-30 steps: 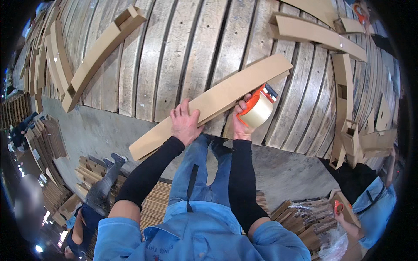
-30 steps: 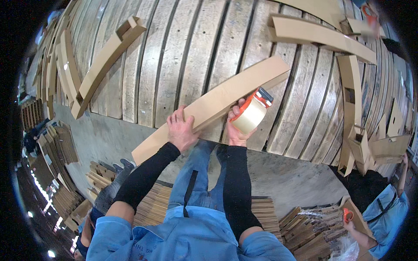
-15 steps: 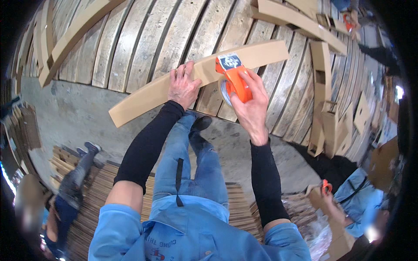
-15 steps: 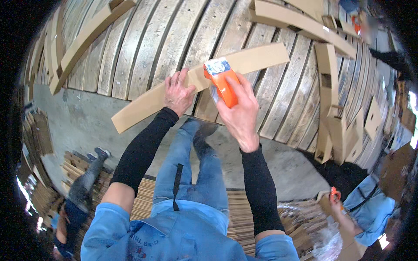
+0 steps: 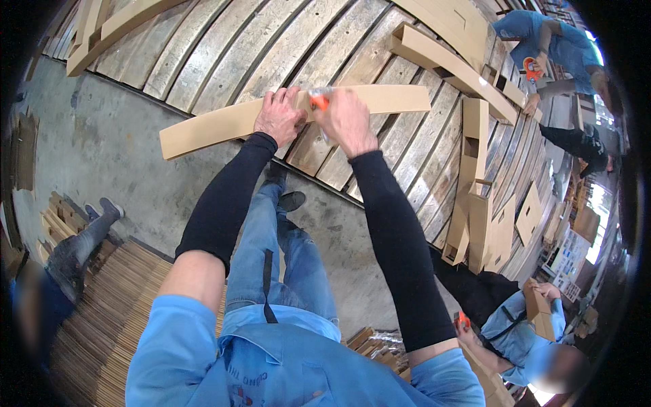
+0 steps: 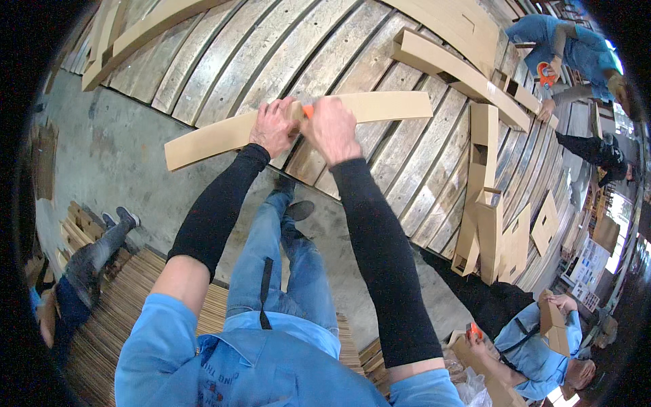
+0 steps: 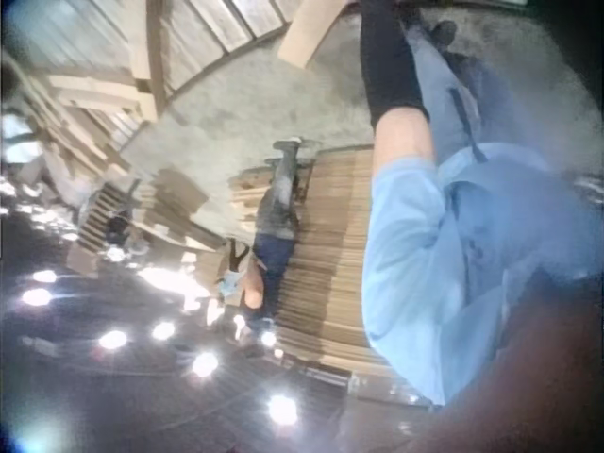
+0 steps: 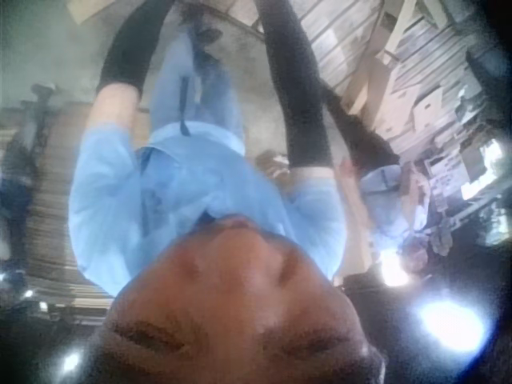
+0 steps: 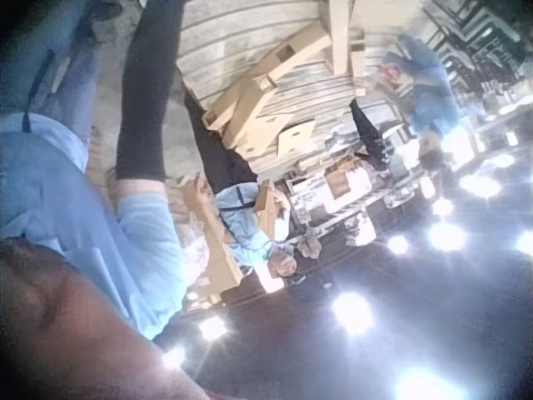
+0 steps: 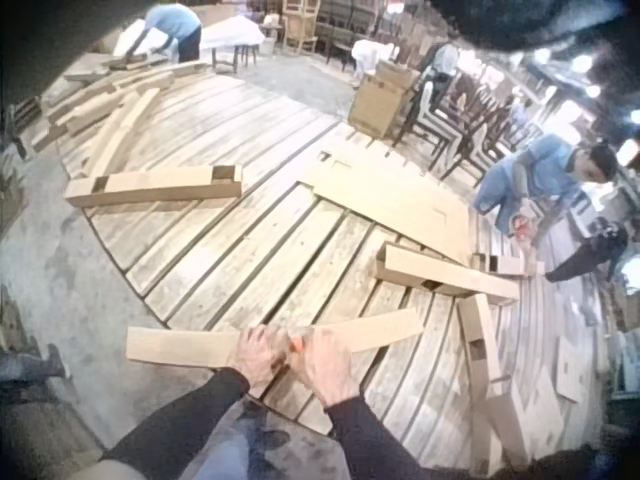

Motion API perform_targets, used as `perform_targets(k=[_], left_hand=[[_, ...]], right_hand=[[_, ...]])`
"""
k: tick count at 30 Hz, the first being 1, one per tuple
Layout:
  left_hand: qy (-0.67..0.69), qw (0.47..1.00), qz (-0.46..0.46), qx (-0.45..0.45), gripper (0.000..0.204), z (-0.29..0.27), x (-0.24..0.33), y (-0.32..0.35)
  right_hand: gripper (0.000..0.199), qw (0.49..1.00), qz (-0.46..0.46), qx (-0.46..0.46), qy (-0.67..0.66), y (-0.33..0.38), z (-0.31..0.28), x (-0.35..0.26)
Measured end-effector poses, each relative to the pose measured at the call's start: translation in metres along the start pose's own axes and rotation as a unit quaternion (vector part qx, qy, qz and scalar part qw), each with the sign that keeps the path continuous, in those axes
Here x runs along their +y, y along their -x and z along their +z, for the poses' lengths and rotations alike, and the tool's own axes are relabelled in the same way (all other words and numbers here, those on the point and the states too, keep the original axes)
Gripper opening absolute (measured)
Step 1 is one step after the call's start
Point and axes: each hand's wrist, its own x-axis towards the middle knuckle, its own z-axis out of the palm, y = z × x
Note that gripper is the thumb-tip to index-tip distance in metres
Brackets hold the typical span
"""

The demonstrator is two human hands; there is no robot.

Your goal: The person repeatedly picks up flat cardboard pieces from a wooden pallet, applies packing tape to the surface using a handheld tape dispenser, and places the taped pieces back onto the pallet. Other workers are visible in the background performing similar actions.

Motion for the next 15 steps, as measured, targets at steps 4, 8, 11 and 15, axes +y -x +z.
perform_targets(k=[4, 8, 11, 15], left_hand=[[-0.007, 0.999, -0.010, -0.030, 0.028, -0.005, 0.003, -0.005], [0.024, 0.996, -0.083, -0.013, 0.031, -0.006, -0.002, -0.024], [-0.004, 0.997, -0.079, -0.016, 0.032, -0.002, 0.010, -0.027], [-0.001, 0.997, -0.080, 0.003, 0.030, -0.001, 0.009, -0.023]], right_hand=[[0.023, 0.999, 0.042, -0.030, 0.012, 0.071, 0.014, 0.021], [0.031, 0.979, 0.144, -0.139, -0.030, 0.168, 0.051, 0.041], [0.043, 0.985, 0.136, 0.020, -0.104, 0.211, 0.046, 0.035], [0.044, 0.974, 0.059, 0.153, -0.155, 0.143, -0.014, 0.021]])
